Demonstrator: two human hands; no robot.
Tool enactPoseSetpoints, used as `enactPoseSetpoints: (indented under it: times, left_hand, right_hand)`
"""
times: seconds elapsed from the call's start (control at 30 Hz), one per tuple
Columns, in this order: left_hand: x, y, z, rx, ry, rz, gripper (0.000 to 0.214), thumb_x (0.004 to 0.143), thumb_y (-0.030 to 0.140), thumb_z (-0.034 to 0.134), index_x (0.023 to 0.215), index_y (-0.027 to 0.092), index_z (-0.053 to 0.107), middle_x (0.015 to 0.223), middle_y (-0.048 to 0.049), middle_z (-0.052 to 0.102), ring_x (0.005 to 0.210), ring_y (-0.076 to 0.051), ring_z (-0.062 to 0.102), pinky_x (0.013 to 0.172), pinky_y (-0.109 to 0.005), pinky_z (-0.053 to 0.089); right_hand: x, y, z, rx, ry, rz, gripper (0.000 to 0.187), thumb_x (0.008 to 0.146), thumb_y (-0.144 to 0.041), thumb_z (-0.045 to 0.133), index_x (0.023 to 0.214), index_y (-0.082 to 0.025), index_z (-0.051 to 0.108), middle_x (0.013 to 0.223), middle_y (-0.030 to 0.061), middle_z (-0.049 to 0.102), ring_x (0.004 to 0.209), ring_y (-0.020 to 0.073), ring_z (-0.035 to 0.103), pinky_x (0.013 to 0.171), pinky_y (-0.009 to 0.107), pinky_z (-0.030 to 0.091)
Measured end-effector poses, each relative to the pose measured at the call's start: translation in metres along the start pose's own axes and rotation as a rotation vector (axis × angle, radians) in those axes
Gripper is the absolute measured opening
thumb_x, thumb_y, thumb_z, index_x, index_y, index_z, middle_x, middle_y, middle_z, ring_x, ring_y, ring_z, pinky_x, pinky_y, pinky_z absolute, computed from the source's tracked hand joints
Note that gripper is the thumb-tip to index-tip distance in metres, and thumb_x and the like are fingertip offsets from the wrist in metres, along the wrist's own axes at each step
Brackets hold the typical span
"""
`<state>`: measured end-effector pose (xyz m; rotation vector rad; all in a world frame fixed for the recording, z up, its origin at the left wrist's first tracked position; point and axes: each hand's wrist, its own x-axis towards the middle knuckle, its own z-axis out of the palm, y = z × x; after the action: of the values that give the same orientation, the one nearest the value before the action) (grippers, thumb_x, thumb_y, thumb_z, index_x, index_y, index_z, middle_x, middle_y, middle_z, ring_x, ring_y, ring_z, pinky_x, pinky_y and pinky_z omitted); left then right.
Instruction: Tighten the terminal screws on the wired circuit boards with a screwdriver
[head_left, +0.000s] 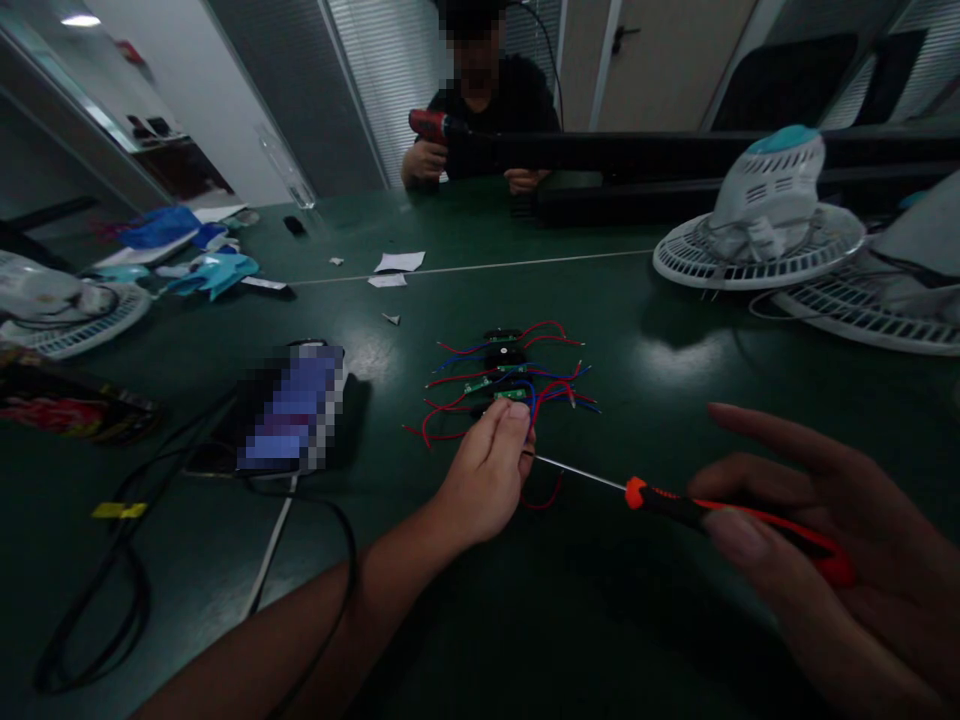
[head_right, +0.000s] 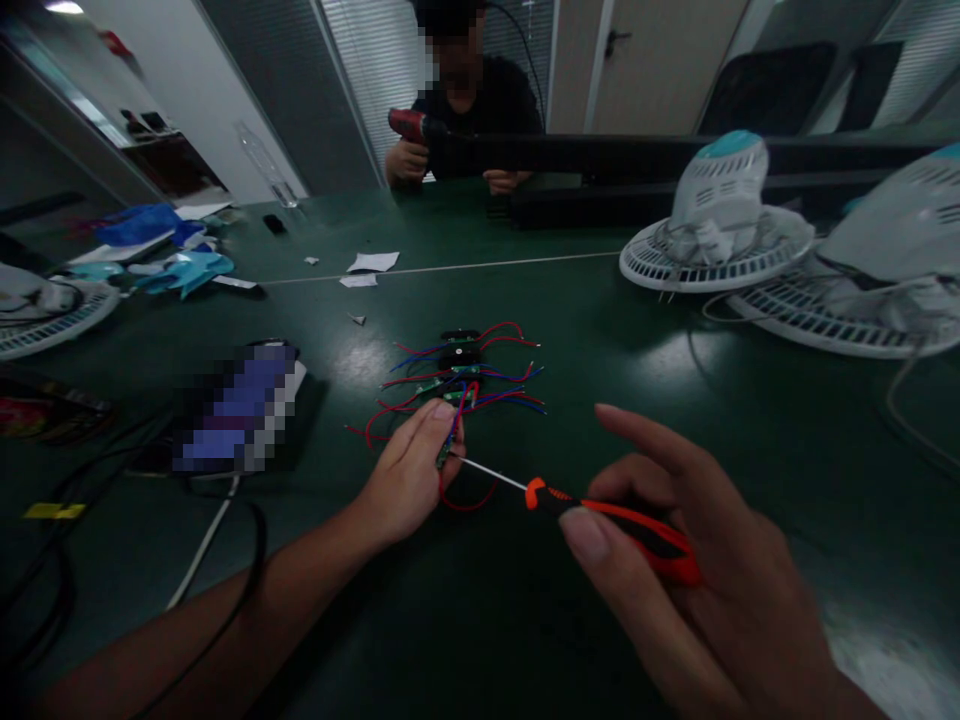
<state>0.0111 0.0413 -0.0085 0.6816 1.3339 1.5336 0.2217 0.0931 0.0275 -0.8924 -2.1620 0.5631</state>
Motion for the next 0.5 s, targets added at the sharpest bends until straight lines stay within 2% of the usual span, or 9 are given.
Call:
enactPoseSetpoints:
  times: [0.1,0.17,0.3,0.37,0.5]
  left_hand:
    - [0.0004,-0.0012,-0.0008,0.002,-0.004,0.009,0.036,0.085,0.052,0.056,0.073,0.018,0.051,0.065,0.0053,0.044,0.053,-0.006,0.040,0.048,-0.016,0.034]
    - [0.0007,-0.0012,-0.0008,-0.004,-0.006,0.012,0.036,0.084,0.052,0.056,0.073,0.018,0.050,0.065,0.0053,0.044,0.053,-0.006,0.040,0.048,-0.016,0.033]
    - [0.0012,0.0002,0.0000,-0.006,-0.007,0.013,0.038,0.082,0.055,0.057,0.073,0.018,0.050,0.064,0.0054,0.044,0.052,-0.006,0.039,0.046,-0.016,0.033]
    - [0.0012,0.0008,0.0004,-0.007,-0.003,0.006,0.039,0.081,0.056,0.058,0.073,0.018,0.050,0.064,0.0055,0.044,0.052,-0.006,0.039,0.046,-0.016,0.032]
    - [0.0009,0.0008,0.0009,-0.012,0.008,0.000,0.039,0.080,0.056,0.059,0.073,0.018,0.050,0.065,0.0051,0.044,0.053,-0.006,0.040,0.046,-0.017,0.033]
  right_hand:
    - [0.0018,0.0038,-0.0025,-0.034,-0.075,-0.032,0.042,0.096,-0.033,0.043,0.137,-0.040,0.046,0.062,-0.0057,0.070,0.037,0.0130,0.063,0.028,0.018,0.045]
    - [0.0024,0.0045,-0.0025,-0.060,-0.057,-0.001,0.040,0.096,-0.032,0.044,0.135,-0.042,0.048,0.053,-0.0085,0.067,0.030,0.0115,0.059,0.025,0.016,0.042]
    - [0.0016,0.0019,-0.0011,-0.053,-0.043,-0.024,0.038,0.092,-0.033,0.053,0.130,-0.039,0.052,0.059,-0.0062,0.070,0.036,0.0156,0.065,0.025,0.019,0.044]
    - [0.0014,0.0002,-0.0006,-0.042,-0.027,-0.041,0.041,0.090,-0.033,0.055,0.130,-0.036,0.051,0.065,-0.0030,0.073,0.041,0.0188,0.068,0.025,0.023,0.045]
    - [0.0022,-0.0017,0.0001,-0.050,-0.011,-0.047,0.049,0.087,-0.028,0.059,0.135,-0.033,0.047,0.066,-0.0017,0.072,0.053,0.0225,0.072,0.031,0.026,0.049]
